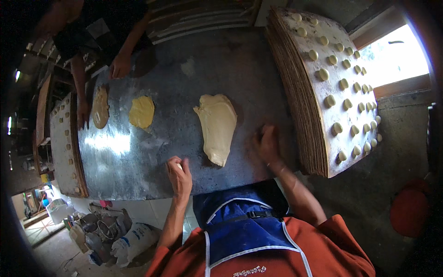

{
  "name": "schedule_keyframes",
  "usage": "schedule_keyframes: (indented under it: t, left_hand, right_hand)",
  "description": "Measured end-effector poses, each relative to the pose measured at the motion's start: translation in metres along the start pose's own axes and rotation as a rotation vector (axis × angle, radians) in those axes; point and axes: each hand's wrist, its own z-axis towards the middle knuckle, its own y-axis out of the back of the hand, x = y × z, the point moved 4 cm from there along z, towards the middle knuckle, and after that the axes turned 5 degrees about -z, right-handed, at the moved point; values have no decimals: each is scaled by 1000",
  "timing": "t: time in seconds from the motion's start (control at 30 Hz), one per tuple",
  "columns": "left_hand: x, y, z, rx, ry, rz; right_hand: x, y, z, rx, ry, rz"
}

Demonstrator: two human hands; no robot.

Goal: The person repeatedly tears small pieces from a large dough sheet on a metal table, rolls each piece into a ball, and places them on a wooden tray. The person then carries the tray to a rack and stacks it with other trays.

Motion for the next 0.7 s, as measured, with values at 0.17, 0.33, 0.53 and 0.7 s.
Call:
schedule_keyframes:
  t: [0.17, 0.33, 0.53, 0.7]
  left_hand:
    - [-13, 41, 15, 409, -109, 32]
    - [-99, 39, 80, 722, -264, -5]
    - [-327, -16, 242, 295, -781, -217]
    - [-504, -146, 395, 177, -835, -736]
  right_hand:
    - [-9, 24, -25, 307, 87, -152]
    - [-21, 32, -48, 84, 339, -295]
    - [81, 208, 25, 295, 509, 80]
    - [78, 433, 206, -557, 697, -55]
